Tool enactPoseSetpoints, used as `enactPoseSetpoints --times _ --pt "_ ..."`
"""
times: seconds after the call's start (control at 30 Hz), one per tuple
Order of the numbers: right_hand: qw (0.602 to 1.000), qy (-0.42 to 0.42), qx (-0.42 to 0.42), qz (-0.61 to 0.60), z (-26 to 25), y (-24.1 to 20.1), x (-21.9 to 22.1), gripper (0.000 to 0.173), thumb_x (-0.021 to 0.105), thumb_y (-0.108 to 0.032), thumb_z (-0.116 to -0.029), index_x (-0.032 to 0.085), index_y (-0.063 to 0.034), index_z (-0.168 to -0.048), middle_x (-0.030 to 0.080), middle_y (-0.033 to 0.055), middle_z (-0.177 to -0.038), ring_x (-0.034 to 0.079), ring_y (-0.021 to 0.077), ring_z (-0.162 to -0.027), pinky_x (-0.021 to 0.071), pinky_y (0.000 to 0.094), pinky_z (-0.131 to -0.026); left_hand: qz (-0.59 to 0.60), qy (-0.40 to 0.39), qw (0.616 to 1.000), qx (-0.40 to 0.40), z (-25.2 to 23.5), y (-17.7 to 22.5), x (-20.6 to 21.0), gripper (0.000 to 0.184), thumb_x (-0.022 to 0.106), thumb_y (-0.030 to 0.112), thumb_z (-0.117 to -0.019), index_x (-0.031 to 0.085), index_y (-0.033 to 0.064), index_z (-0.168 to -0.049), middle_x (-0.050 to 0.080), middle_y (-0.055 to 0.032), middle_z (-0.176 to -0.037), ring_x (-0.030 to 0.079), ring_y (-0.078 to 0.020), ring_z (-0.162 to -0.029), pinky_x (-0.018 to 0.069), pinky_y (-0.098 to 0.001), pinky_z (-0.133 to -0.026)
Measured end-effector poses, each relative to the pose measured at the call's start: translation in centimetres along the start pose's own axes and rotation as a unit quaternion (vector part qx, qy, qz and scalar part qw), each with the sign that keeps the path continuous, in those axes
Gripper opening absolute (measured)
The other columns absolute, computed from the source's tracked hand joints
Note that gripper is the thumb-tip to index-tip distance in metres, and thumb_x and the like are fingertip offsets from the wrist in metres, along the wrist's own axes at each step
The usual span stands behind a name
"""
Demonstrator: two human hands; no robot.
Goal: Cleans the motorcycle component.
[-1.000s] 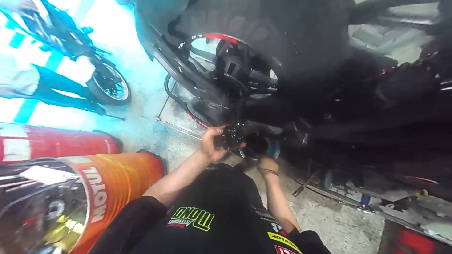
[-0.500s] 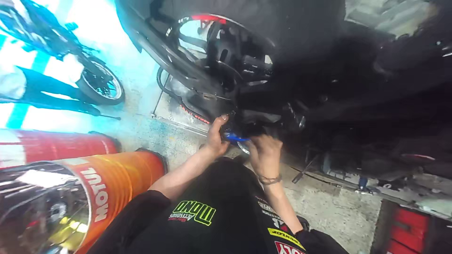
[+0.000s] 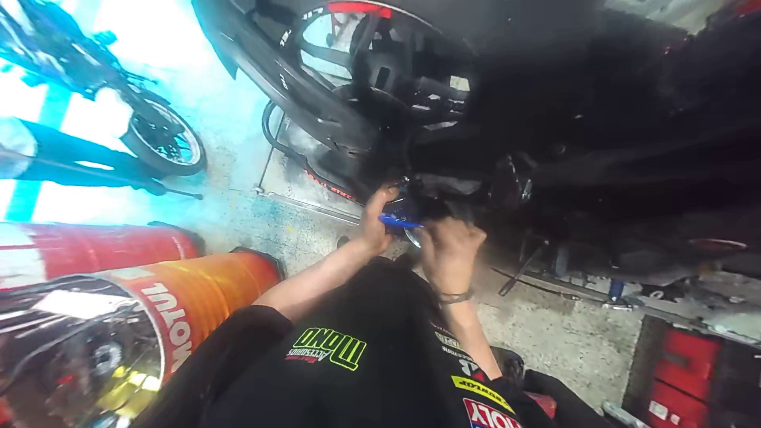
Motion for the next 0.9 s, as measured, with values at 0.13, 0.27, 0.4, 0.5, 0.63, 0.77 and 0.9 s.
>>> enactPoseSetpoints --times 0.13,0.27,0.4,0.5,0.63,0.77,0.9 --pt "1.000 0.012 0.006 0.015 -0.6 0.5 -0.2 0.033 0.057 -0.042 -0.1028 0.076 -0.0158 -0.100 0.074 0.0034 -0.093 0.068 0.0200 -0.090 0.0447 0.0530 -0.093 -0.008 0.004 1.000 0.008 -0.4 0.2 0.0 0.037 0.047 0.038 -0.0994 0.061 0.0124 -0.123 0.069 -0.0081 -0.096 0.068 -0.0182 -0.084 0.0591 -0.0388 -0.074" --pt "0.999 0.017 0.029 0.008 0.0 0.5 0.0 0.033 0.057 -0.044 -0.1029 0.077 -0.0170 -0.100 0.074 0.0019 -0.093 0.068 0.0182 -0.090 0.0453 0.0515 -0.094 -0.011 -0.024 0.999 0.026 -0.3 -0.1 -0.2 0.041 0.049 0.040 -0.0987 0.060 0.0100 -0.124 0.070 -0.0095 -0.102 0.069 -0.0190 -0.091 0.0595 -0.0409 -0.080" --pt "0.999 -0.001 0.034 -0.027 0.7 -0.1 -0.2 0.032 0.057 -0.042 -0.1030 0.076 -0.0168 -0.099 0.074 -0.0001 -0.092 0.068 0.0146 -0.089 0.0468 0.0477 -0.092 -0.011 -0.054 0.997 0.057 0.1 -0.9 -0.8 0.052 0.057 0.046 -0.0937 0.058 0.0076 -0.129 0.070 -0.0085 -0.107 0.069 -0.0177 -0.096 0.0593 -0.0400 -0.084" --pt "0.997 0.018 0.061 -0.049 -0.6 1.7 -1.5 0.029 0.060 -0.036 -0.1021 0.077 -0.0130 -0.098 0.075 0.0015 -0.089 0.070 0.0122 -0.081 0.0565 0.0415 -0.078 -0.074 -0.151 0.980 0.108 -0.2 -0.1 -2.3 0.081 0.074 0.038 -0.0849 0.039 0.0007 -0.148 0.059 -0.0168 -0.135 0.062 -0.0261 -0.117 0.0558 -0.0465 -0.097" --pt "1.000 -0.014 0.011 -0.013 -0.3 -0.5 -2.3 0.033 0.057 -0.042 -0.1026 0.077 -0.0163 -0.098 0.074 0.0005 -0.090 0.068 0.0147 -0.086 0.0497 0.0465 -0.089 -0.334 -0.180 0.906 0.186 0.2 1.9 -3.2 0.088 0.082 0.031 -0.0841 0.037 -0.0027 -0.152 0.038 -0.0248 -0.153 0.047 -0.0289 -0.138 0.0496 -0.0408 -0.111" --pt "0.997 0.006 -0.004 0.071 -0.4 -0.4 -1.6 0.034 0.058 -0.046 -0.1018 0.077 -0.0172 -0.099 0.074 0.0027 -0.090 0.069 0.0202 -0.087 0.0482 0.0524 -0.090 -0.449 -0.110 0.852 0.245 -0.1 2.5 -3.2 0.098 0.095 0.044 -0.0671 0.052 0.0072 -0.147 0.045 -0.0201 -0.147 0.050 -0.0253 -0.135 0.0534 -0.0366 -0.107" --pt "0.991 0.032 -0.008 0.127 0.4 -0.9 -2.3 0.035 0.059 -0.045 -0.1017 0.077 -0.0149 -0.097 0.073 0.0056 -0.087 0.068 0.0241 -0.084 0.0470 0.0529 -0.088 -0.448 -0.080 0.848 0.271 0.1 2.1 -2.9 0.096 0.098 0.046 -0.0597 0.059 0.0086 -0.139 0.051 -0.0179 -0.141 0.054 -0.0245 -0.129 0.0550 -0.0370 -0.103"
Point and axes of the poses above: each hand's wrist, its own z-axis away from the middle knuckle, its own x-axis out of the palm, y = z × x, the point moved 1 cm from there along -z, towards the middle knuckle
